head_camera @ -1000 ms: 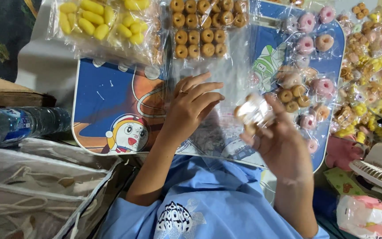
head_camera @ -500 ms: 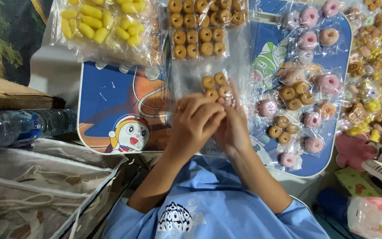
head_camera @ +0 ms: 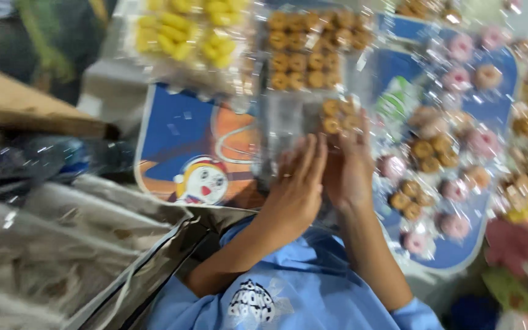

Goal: The person places miniature donut figurines into a clear plastic bag and then presses the bag against the table.

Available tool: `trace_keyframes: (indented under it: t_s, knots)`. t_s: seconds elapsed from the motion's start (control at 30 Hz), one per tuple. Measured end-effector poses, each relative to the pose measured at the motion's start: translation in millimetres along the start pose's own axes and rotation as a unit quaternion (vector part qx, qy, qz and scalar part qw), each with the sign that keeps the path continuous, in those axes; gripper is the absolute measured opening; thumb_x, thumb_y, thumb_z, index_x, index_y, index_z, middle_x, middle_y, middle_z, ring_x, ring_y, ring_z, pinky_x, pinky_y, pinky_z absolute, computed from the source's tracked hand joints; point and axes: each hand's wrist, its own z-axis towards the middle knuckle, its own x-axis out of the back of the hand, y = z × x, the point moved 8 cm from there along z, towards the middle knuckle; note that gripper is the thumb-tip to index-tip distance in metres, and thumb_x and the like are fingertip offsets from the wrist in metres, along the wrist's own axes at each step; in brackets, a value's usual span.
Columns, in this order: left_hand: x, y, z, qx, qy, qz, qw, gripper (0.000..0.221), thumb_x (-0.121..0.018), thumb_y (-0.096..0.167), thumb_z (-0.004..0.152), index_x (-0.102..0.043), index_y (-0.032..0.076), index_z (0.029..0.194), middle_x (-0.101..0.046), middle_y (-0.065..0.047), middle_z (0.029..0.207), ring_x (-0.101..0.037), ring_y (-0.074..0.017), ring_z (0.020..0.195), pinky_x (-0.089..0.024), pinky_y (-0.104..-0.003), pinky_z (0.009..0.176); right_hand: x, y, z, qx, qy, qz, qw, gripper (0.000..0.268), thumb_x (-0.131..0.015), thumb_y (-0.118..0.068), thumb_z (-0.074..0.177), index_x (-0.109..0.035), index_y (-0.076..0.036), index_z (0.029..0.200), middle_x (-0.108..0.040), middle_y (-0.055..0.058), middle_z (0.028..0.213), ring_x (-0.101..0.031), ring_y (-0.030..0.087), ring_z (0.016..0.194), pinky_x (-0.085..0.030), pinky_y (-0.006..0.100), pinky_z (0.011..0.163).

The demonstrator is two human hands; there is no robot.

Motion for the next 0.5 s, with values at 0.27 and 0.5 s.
trace_keyframes:
  t_s: [0.27, 0.5]
  knots:
    - [-9.8, -5.5, 8.9, 0.021, 0.096, -0.091, 0.991, 0.063, -0.031, 0.007, 0.106, -0.015, 0.0, 0.166, -0.019, -0.031, 0.17, -0.02, -0.0451, 0.159, -0.014, -0.061, 0.128, -14.2, -12.8, -11.9, 0.032, 0.015, -0.067, 0.997, 0.066, -0.053, 0.005, 0.105, -0.033, -0.018, 0.164, -0.066, 0.006, 0.128, -0.069, 0.028, 0.129, -0.059, 0.044, 0.114]
    - [-21.8, -8.6, 17.1, 0.002, 0.112, -0.09, 0.99, 0.068, -0.037, 0.001, 0.102, -0.017, 0.005, 0.167, -0.029, -0.027, 0.168, -0.02, -0.0428, 0.162, -0.012, -0.069, 0.129, -10.4, -17.6, -12.1, 0.043, 0.032, -0.034, 0.998, 0.065, -0.058, 0.004, 0.106, -0.037, -0.019, 0.163, -0.069, 0.009, 0.133, -0.073, 0.028, 0.126, -0.064, 0.044, 0.112]
